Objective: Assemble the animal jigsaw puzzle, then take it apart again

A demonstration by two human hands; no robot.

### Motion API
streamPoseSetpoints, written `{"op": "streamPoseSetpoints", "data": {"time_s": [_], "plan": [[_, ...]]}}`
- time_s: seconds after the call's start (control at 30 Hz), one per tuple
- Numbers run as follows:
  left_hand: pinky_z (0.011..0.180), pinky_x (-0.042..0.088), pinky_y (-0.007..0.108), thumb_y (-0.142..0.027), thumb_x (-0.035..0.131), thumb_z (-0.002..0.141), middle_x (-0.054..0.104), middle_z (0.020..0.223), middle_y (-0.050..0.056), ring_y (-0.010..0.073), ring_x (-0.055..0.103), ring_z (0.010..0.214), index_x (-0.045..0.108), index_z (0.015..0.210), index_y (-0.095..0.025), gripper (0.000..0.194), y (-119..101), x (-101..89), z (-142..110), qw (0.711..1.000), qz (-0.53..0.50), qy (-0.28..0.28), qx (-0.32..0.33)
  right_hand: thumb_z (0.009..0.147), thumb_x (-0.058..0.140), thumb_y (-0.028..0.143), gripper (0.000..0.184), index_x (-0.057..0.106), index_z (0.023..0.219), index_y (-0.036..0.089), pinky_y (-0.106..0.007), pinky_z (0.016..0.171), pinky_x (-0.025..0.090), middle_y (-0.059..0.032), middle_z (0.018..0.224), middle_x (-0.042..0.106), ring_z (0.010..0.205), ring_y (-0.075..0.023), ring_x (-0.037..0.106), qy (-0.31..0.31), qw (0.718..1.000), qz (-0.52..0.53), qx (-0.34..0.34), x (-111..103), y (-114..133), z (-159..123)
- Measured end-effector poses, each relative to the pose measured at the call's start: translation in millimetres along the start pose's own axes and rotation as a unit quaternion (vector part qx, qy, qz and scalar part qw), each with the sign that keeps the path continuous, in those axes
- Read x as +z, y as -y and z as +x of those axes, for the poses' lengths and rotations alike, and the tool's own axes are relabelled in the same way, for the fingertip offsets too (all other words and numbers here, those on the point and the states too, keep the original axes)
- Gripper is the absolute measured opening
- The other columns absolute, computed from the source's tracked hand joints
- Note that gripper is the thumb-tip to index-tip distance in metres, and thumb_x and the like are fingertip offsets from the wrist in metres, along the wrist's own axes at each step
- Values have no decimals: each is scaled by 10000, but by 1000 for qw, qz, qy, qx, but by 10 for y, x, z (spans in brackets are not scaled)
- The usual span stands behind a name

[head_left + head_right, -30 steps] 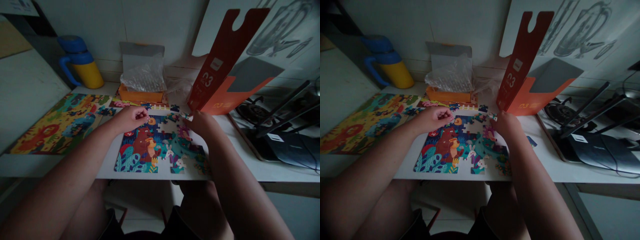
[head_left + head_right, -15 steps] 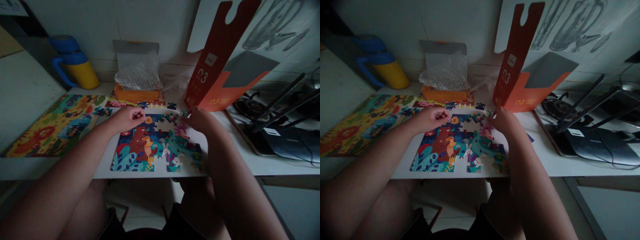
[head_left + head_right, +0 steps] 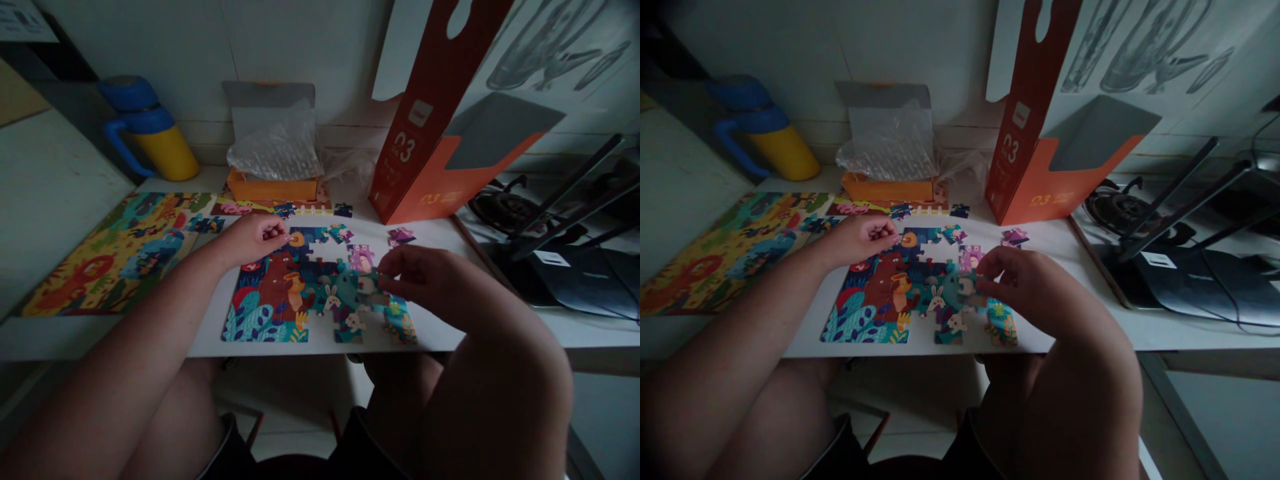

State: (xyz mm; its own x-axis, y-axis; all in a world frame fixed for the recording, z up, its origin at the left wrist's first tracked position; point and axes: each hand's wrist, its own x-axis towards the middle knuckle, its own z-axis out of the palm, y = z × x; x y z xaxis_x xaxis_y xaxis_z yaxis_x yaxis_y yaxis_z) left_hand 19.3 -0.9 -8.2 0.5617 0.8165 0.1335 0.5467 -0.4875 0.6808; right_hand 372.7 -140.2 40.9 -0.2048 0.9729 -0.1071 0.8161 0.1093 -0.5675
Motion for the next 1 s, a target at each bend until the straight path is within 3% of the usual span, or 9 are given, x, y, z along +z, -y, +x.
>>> {"op": "streamPoseSetpoints", "data": {"time_s": [0.1,0.17,0.47,0.67,1.0], "plan": [[601,419,266,-480,688,914,658,737,3,152,576,653,695,869,-216,268,2,-4,-4,1000,5,-2,-6,920,728,410,249,744,1115,256,-258,652,483,-5,885,779,725,-154,669,117,993,17,-7,8,-34,-154],[595,410,266,-483,694,906,648,721,-1,151,567,644,701,863,-218,268,15,-11,-2,1000,12,-2,-9,904,737,367,231,748,1110,263,-252,651,482,8,861,776,706,-146,666,147,989,6,2,-1,-38,-194],[596,434,261,-488,714,867,665,720,-7,147,582,643,698,854,-230,259,41,-14,8,1000,4,-12,-18,879,747,337,222,759,1089,265,-254,659,509,12,870,793,719,-157,710,146,988,11,51,32,-12,-178],[614,440,268,-503,706,874,671,739,-2,146,583,657,703,884,-229,274,48,-12,7,1000,9,-8,-22,876,741,325,175,754,1039,262,-265,640,505,-2,852,798,711,-176,708,172,985,14,27,74,9,-161],[633,455,272,-486,679,910,680,765,4,157,616,679,697,921,-227,259,132,-17,1,999,31,-2,-13,879,738,321,158,727,1027,268,-286,633,478,16,804,766,682,-173,694,159,985,-50,53,102,79,-174]]}}
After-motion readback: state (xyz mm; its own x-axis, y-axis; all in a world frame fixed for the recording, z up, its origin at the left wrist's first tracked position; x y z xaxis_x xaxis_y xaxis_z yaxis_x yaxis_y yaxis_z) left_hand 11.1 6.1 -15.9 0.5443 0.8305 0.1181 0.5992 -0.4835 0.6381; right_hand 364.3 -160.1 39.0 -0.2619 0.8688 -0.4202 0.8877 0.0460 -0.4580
